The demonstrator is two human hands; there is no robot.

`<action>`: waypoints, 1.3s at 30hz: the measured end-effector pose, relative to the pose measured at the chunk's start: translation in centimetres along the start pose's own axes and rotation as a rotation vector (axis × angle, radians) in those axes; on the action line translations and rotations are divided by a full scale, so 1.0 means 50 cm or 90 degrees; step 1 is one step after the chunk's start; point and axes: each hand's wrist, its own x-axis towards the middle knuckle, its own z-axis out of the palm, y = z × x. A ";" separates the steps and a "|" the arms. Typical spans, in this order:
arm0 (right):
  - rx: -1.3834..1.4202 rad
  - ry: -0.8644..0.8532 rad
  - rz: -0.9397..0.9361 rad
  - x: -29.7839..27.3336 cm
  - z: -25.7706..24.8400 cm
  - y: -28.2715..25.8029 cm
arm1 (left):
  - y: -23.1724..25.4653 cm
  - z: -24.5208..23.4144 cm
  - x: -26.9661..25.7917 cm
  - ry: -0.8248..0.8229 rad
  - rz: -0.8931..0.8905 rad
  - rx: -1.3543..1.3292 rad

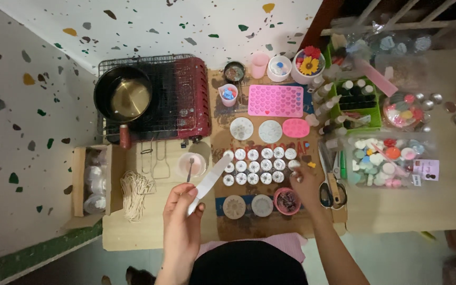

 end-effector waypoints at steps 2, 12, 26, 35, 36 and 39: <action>-0.084 -0.043 0.055 -0.038 -0.021 0.019 | -0.004 0.000 0.004 -0.002 -0.019 -0.014; -0.182 -0.112 0.004 -0.158 0.026 -0.027 | -0.019 0.004 -0.015 0.005 -0.085 -0.029; -0.170 -0.110 0.011 -0.176 0.026 -0.047 | -0.005 -0.045 -0.033 -0.004 -0.026 -0.062; -0.203 -0.101 0.017 -0.177 0.046 -0.007 | 0.003 -0.032 -0.048 0.008 -0.038 -0.052; -0.158 -0.081 0.014 -0.180 0.041 -0.008 | 0.003 -0.034 -0.047 0.012 -0.040 -0.052; -0.051 -0.046 0.118 -0.181 0.019 -0.021 | 0.006 -0.024 -0.054 0.012 -0.041 -0.044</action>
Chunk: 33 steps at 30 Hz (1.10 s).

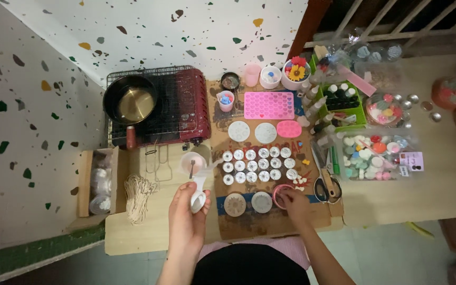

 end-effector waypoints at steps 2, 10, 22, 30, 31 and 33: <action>0.083 -0.004 0.069 0.001 -0.011 -0.001 | -0.005 -0.003 0.005 -0.006 -0.006 0.000; 0.585 -0.138 0.181 -0.053 -0.100 -0.161 | -0.091 0.023 0.048 -0.021 0.072 0.104; 0.441 -0.027 -0.174 -0.246 -0.202 -0.501 | -0.135 0.114 0.017 -0.102 -0.010 0.024; 0.569 -0.058 -0.058 -0.217 -0.292 -0.489 | -0.105 0.119 -0.038 -0.330 0.098 0.226; 0.568 -0.056 -0.057 -0.218 -0.293 -0.483 | -0.100 0.120 -0.045 -0.332 0.096 0.226; 0.559 -0.081 -0.053 -0.218 -0.293 -0.472 | -0.089 0.124 -0.058 -0.326 0.124 0.475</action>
